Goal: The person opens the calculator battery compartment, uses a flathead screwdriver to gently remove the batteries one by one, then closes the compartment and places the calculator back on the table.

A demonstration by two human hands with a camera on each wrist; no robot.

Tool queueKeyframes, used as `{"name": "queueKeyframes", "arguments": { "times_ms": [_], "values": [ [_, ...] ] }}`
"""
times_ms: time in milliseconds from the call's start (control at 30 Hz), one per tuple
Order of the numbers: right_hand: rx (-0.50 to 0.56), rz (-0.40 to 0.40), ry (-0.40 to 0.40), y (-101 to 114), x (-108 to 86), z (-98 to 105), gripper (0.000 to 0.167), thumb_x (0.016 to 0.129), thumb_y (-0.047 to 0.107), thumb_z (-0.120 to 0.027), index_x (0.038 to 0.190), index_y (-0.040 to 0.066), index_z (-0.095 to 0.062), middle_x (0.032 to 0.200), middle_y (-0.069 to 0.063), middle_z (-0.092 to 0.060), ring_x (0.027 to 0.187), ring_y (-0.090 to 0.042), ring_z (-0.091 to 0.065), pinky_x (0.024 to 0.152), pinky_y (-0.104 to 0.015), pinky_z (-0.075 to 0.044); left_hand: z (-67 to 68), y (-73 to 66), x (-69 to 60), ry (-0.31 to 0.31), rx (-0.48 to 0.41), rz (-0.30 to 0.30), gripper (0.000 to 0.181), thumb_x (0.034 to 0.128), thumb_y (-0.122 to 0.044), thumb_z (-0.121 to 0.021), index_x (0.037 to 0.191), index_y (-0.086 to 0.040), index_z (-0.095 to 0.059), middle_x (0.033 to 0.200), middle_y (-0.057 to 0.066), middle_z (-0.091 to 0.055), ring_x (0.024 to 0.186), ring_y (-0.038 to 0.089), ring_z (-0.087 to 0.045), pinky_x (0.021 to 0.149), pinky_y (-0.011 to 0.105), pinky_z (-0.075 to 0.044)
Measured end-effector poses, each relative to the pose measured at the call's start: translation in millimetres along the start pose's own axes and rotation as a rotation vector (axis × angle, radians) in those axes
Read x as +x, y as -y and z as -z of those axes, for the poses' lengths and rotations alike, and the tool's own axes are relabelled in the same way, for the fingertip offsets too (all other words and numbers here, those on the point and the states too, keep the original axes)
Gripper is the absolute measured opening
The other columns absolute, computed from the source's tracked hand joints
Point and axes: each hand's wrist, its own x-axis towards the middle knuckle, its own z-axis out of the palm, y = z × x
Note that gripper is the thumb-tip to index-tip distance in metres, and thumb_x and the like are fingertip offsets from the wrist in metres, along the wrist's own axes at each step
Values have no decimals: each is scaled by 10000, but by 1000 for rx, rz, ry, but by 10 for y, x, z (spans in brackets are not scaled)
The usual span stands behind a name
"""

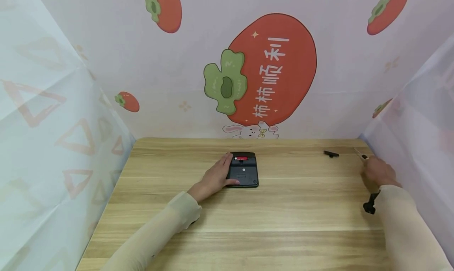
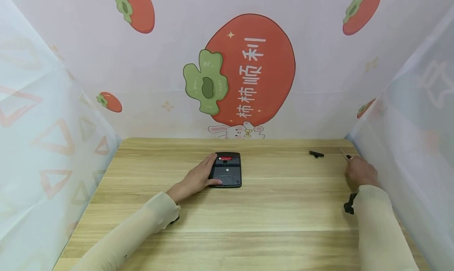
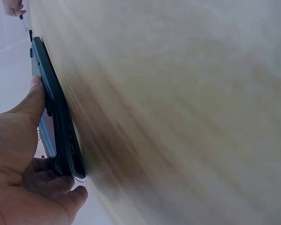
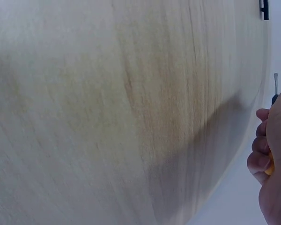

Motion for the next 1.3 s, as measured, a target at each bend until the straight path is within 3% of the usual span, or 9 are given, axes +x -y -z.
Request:
{"name": "queueKeyframes", "arguments": {
  "times_ms": [200, 367, 533, 800, 933, 1133, 1300],
  "values": [
    [11, -17, 20, 0, 20, 56, 277, 960, 93, -420, 846, -57, -624, 812, -270, -628, 722, -450, -630, 556, -590, -516, -6, 10, 4, -7, 12, -10, 1062, 925, -516, -774, 1675, -15, -214, 1724, 215, -254, 1571, 364, -325, 1227, 493, -388],
    [46, -39, -8, -18, 33, 55, 342, 1002, 132, -353, 866, -59, -603, 855, -325, -630, 745, -484, -639, 571, -582, -520, 2, 11, 4, -1, 14, -6, 1073, 921, -520, -777, 1678, -20, -205, 1725, 214, -251, 1564, 368, -337, 1219, 494, -400],
    [70, -42, -40, 1, 23, 41, 374, 1065, 175, -321, 880, -32, -571, 862, -294, -624, 750, -444, -630, 580, -529, -511, 7, 15, 3, -1, 20, -10, 1071, 918, -516, -781, 1673, -11, -214, 1720, 222, -259, 1559, 369, -347, 1216, 493, -404],
    [75, -10, -120, 96, 21, 37, 505, 1128, 259, -246, 928, -68, -574, 1028, -440, -611, 920, -650, -609, 676, -655, -511, -10, 21, 9, -5, 9, -3, 1062, 921, -509, -781, 1676, -21, -215, 1727, 206, -252, 1571, 358, -326, 1230, 489, -385],
    [76, -8, -123, 114, 14, 45, 529, 1138, 288, -226, 879, -38, -553, 925, -369, -624, 840, -577, -633, 640, -616, -507, -14, 16, 9, -6, 3, -4, 1054, 922, -500, -785, 1673, -18, -225, 1725, 208, -256, 1569, 362, -329, 1231, 493, -384],
    [72, 10, -121, 143, -8, 51, 546, 1150, 330, -202, 841, 6, -515, 742, -169, -540, 672, -345, -560, 551, -455, -455, -14, 7, 3, -5, 7, -3, 1056, 920, -500, -786, 1673, -16, -224, 1726, 207, -256, 1569, 360, -331, 1231, 490, -384],
    [61, 36, -165, 177, 3, 56, 548, 1144, 343, -211, 785, 44, -497, 698, -121, -499, 634, -296, -515, 521, -412, -418, -6, 4, 10, -2, 5, 3, 1058, 922, -503, -782, 1677, -23, -217, 1730, 200, -248, 1572, 356, -325, 1233, 489, -381]
  ]
}}
